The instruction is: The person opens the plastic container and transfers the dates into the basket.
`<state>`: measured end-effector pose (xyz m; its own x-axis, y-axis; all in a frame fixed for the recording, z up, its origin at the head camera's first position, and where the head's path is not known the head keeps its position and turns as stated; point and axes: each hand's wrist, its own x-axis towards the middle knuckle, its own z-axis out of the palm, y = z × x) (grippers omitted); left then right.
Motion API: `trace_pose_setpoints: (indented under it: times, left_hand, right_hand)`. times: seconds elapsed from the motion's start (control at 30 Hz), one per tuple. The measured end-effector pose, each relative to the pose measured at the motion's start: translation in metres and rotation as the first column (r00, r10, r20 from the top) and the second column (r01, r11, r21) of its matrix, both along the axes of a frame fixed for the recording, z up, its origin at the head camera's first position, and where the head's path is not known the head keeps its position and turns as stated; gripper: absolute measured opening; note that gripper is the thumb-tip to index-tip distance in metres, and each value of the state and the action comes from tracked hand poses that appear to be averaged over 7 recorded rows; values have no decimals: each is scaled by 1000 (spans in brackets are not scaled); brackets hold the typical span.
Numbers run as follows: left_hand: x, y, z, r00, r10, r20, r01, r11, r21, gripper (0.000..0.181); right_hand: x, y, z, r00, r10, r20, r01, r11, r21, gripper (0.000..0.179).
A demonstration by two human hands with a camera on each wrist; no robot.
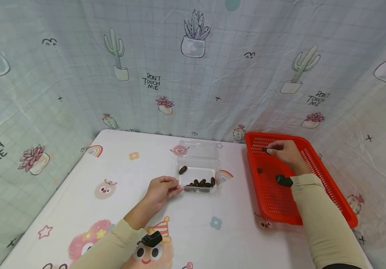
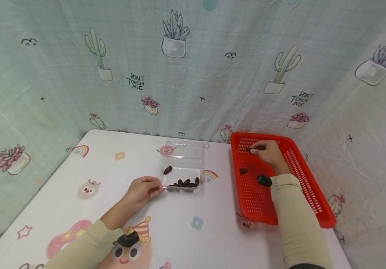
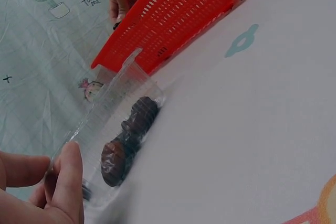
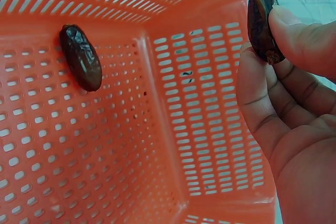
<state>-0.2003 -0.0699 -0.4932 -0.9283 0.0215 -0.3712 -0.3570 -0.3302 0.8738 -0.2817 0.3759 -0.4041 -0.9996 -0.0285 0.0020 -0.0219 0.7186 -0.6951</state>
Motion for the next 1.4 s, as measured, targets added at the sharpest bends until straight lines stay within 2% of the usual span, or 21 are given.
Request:
trace_pose_setpoints:
  times: [0.43,0.77,0.9,1.4]
  left_hand:
    - [1,3,1,1000,1,-3,-1,1000,-1,18]
    - [-1,11,-6,1000,-4,-13,4,1000,29,18]
    - [0,9,-4,1000,15,-17,-14,1000,24,17]
    - [4,-1,-1,1000,6,-27,-6,1000,23,14]
  right_hand:
    - [-3,11,-13,1000,-20,5,20,1000,-1,35]
    - [-4,19,-15,1000,-29,-1,29,1000,7,35]
    - [-6,18,-19,999,-34,11,34,999,-5,39]
    - [-13,8,-41,997,-35,74,39,998,-58,42]
